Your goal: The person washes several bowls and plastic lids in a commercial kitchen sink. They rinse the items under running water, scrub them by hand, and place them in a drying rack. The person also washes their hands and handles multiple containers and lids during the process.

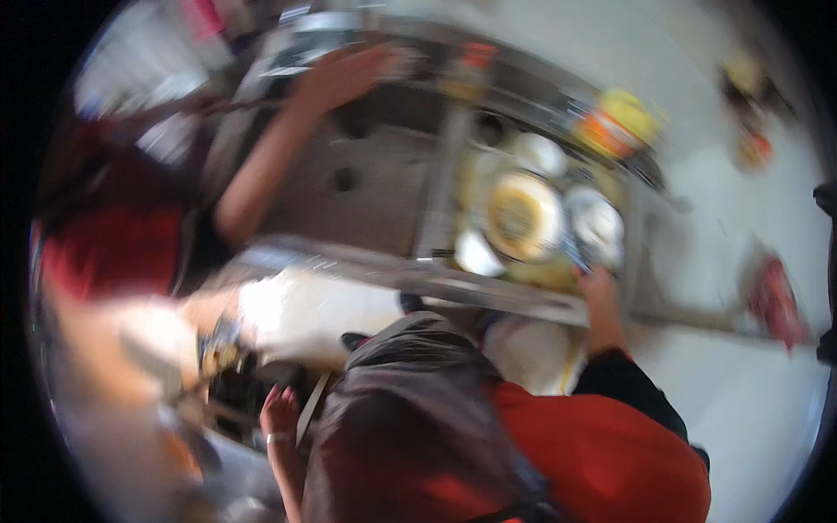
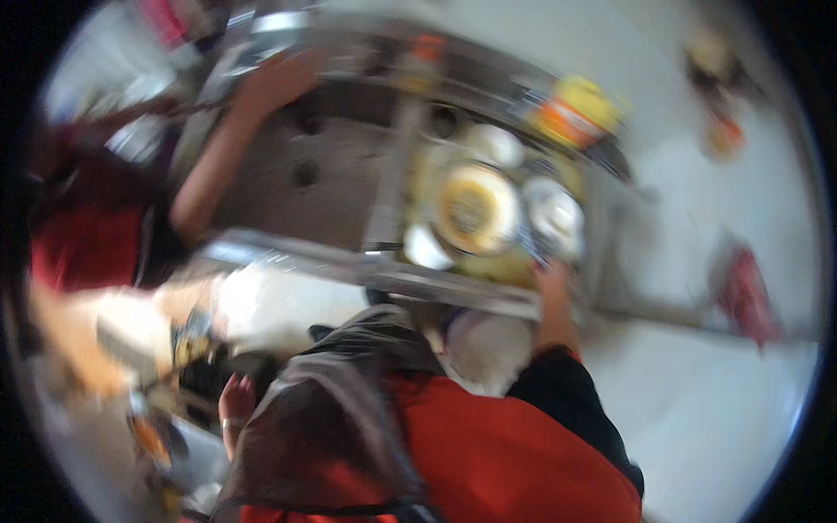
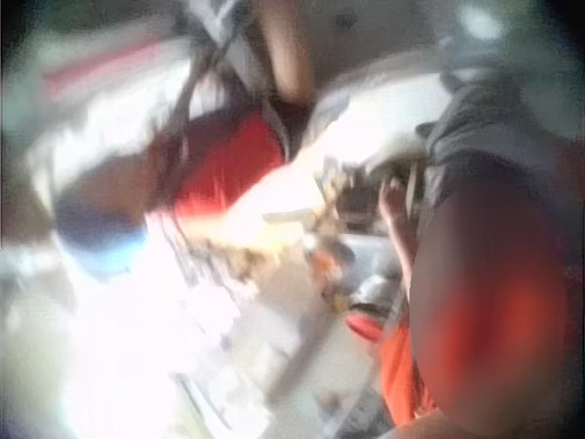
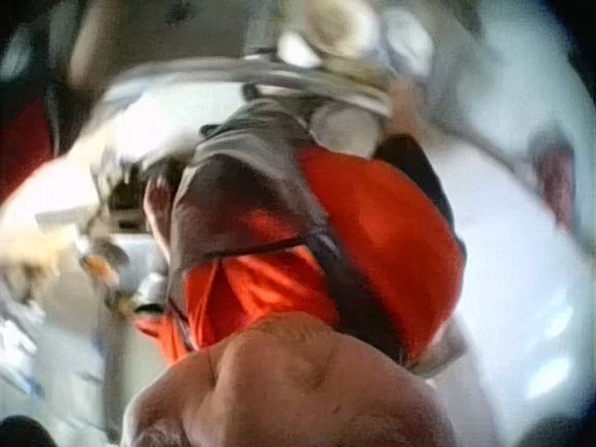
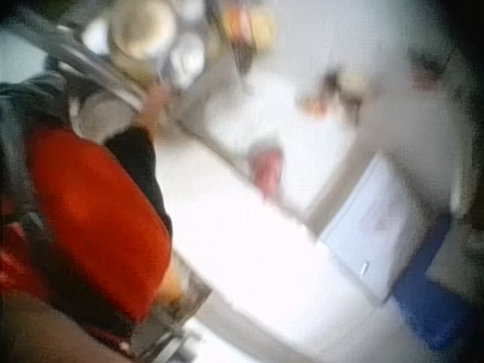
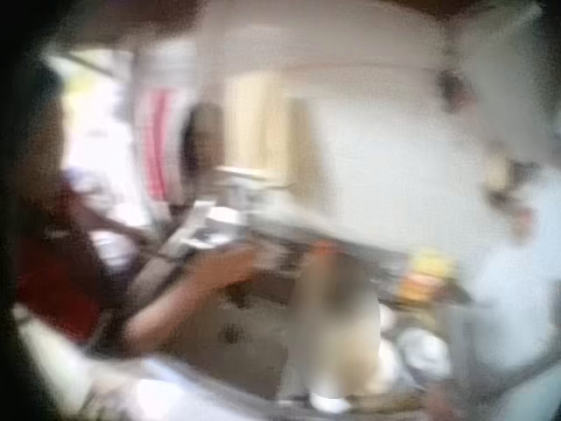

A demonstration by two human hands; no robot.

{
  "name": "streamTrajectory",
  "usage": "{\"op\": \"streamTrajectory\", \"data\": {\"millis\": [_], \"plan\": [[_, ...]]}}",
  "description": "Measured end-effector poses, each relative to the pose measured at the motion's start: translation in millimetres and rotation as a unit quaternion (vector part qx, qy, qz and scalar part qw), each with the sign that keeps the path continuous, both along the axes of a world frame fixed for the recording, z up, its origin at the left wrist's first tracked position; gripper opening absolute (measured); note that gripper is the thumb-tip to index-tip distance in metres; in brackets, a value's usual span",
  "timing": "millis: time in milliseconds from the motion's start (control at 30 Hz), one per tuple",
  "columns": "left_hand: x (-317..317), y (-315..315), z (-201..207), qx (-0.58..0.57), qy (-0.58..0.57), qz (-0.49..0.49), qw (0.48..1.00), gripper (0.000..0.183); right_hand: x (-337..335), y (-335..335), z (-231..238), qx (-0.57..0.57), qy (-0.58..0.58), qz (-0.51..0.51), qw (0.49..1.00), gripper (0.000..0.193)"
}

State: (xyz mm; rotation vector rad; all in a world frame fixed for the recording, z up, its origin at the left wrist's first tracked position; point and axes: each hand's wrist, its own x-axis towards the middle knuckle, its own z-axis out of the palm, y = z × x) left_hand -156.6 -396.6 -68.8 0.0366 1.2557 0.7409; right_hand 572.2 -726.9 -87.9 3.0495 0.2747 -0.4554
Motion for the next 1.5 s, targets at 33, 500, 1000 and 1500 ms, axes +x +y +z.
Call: {"op": "streamTrajectory", "data": {"millis": [33,500,1000,1500], "plan": [[-2.1,-16.2,16.0,-0.020,0.112,0.039,0.993,0.041,-20.2,-5.5,-0.1,0.083,-0.005,0.044,0.996,0.053],[-213.7,-8.6,-41.9,0.109,0.053,0.506,0.854,0.099,-107.9,-2.0,36.5,0.263,0.135,-0.080,0.952,0.031],[-304.4,56.9,-102.8,0.122,-0.025,0.532,0.838,0.056,-329.7,257.5,63.1,0.243,0.395,0.226,0.857,0.022],[-148.4,-23.4,2.5,0.138,0.006,0.384,0.913,0.075,-645.4,538.6,130.0,0.279,0.238,0.828,0.424,0.033]]}}
